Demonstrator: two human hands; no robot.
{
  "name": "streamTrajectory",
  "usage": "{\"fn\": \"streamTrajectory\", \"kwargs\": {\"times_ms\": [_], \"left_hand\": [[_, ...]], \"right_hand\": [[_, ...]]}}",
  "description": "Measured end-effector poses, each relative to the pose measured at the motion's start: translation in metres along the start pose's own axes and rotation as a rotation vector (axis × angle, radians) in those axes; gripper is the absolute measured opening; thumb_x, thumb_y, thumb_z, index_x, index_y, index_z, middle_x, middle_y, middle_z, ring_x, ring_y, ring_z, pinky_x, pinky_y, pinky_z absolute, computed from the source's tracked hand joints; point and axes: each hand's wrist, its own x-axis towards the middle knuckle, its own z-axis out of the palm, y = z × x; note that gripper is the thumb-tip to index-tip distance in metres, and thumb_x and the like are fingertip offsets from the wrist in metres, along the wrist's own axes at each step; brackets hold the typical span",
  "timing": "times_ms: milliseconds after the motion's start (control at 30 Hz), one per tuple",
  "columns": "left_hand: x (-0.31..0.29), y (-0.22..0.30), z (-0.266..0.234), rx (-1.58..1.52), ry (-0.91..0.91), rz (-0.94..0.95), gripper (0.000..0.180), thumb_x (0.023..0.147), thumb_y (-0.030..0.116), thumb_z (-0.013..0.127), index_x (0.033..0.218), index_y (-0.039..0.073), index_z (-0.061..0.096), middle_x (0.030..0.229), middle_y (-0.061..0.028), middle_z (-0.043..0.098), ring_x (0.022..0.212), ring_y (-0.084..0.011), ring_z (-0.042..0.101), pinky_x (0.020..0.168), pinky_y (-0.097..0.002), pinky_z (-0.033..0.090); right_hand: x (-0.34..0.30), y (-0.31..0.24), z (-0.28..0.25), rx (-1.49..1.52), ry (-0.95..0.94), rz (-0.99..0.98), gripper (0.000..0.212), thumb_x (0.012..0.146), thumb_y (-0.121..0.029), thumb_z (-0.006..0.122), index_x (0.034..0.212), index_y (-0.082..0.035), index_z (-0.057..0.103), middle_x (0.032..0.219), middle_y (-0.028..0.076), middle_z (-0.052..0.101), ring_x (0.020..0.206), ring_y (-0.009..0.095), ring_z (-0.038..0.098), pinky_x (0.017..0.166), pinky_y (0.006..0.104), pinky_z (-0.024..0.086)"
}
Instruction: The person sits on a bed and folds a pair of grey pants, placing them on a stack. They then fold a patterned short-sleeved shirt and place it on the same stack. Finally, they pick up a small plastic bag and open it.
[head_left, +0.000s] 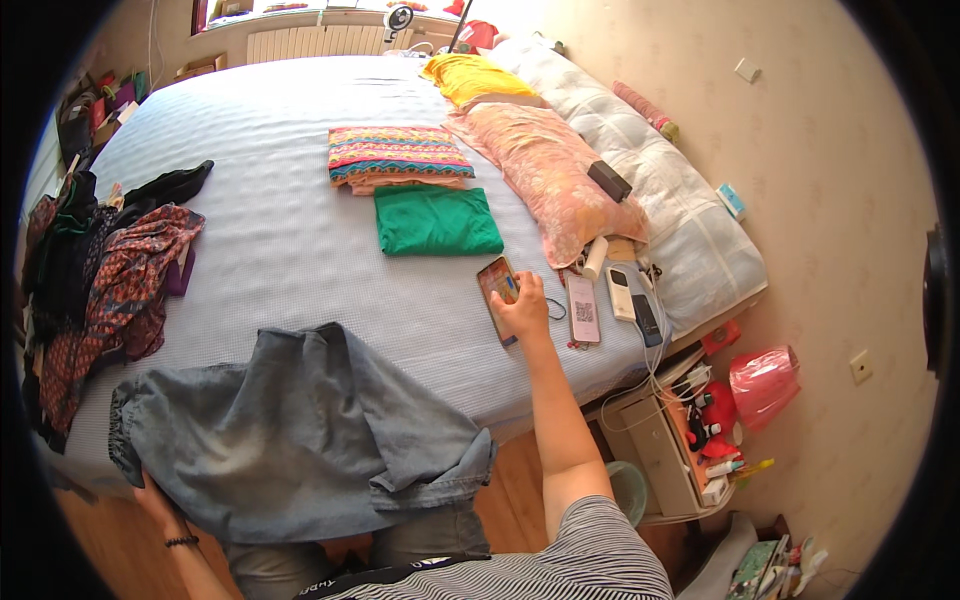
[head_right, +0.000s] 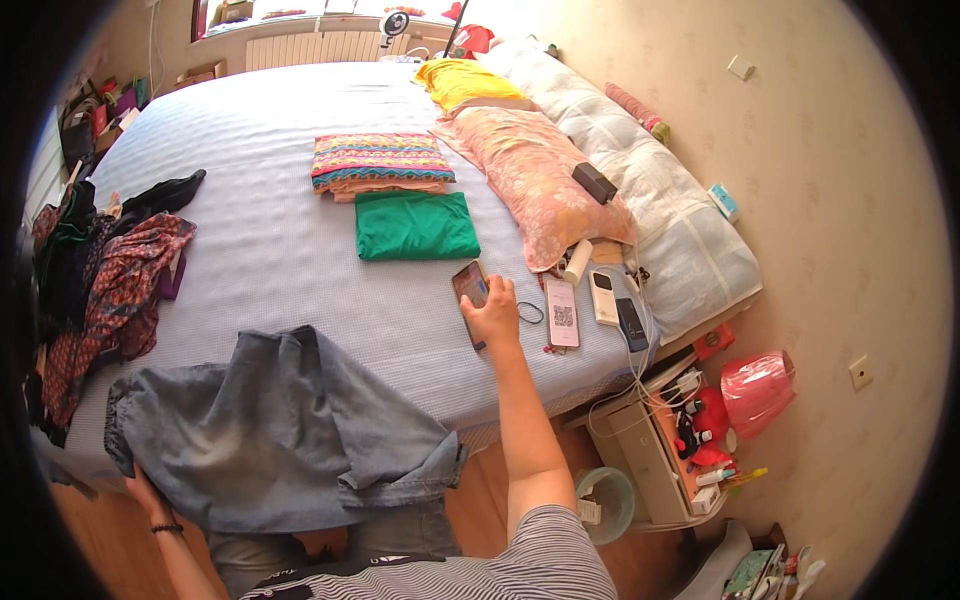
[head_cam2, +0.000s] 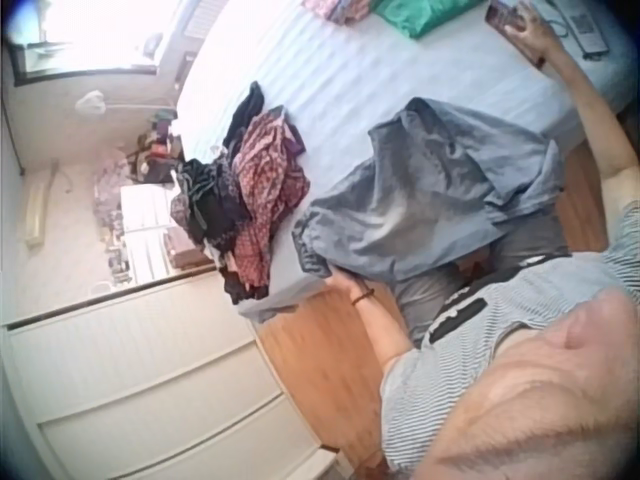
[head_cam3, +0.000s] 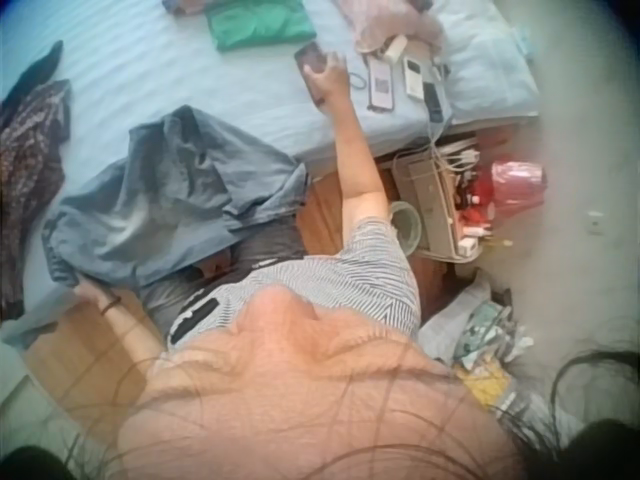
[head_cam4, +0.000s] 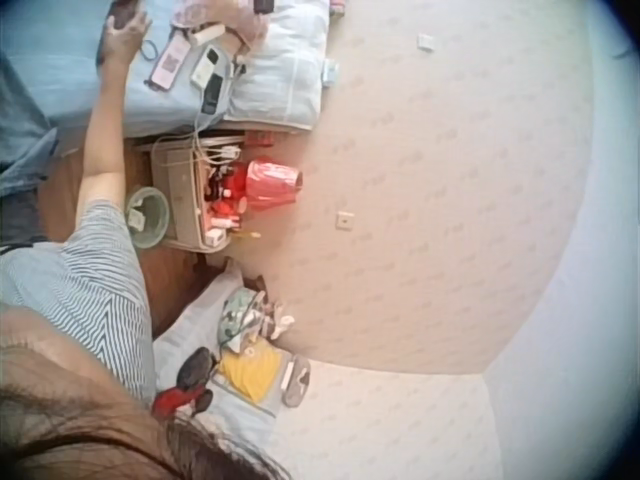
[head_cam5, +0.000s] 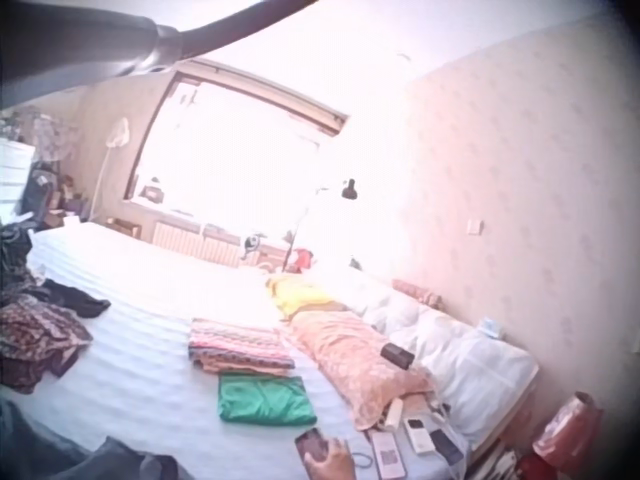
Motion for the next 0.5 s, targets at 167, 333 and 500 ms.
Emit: {"fn": "streamTrajectory", "kwargs": {"times_ms": [167,333,500], "left_hand": [[0.008,-0.008,-0.014,0.050,-0.001,0.044,0.038,0.094,0.020,0.054,0.123,-0.004,0.055,0.120,-0.0071,0.058,0.105,-0.0188,0.055,0.092,-0.0311,0.042],[0.006,-0.007,-0.009,0.006,-0.039,0.043,0.039,0.093,0.020,0.057,0.123,-0.005,0.054,0.122,-0.0086,0.058,0.105,-0.0189,0.056,0.093,-0.0305,0.042],[0.010,-0.012,-0.015,0.014,-0.016,0.066,0.040,0.094,0.019,0.056,0.125,-0.006,0.053,0.124,-0.0092,0.058,0.107,-0.0196,0.055,0.093,-0.0310,0.042]], "right_hand": [[0.002,-0.005,0.001,-0.018,-0.054,0.050,0.048,0.070,-0.031,0.072,0.104,-0.005,0.050,0.103,0.017,0.052,0.093,0.035,0.057,0.079,0.0436,0.049],[0.002,-0.003,-0.001,0.005,-0.042,0.038,0.050,0.069,-0.027,0.073,0.106,-0.001,0.050,0.102,0.019,0.052,0.095,0.038,0.056,0.081,0.0449,0.049],[0.002,-0.004,0.000,-0.019,-0.067,0.031,0.050,0.069,-0.028,0.074,0.106,-0.003,0.050,0.103,0.019,0.052,0.094,0.037,0.056,0.080,0.0445,0.049]]}}
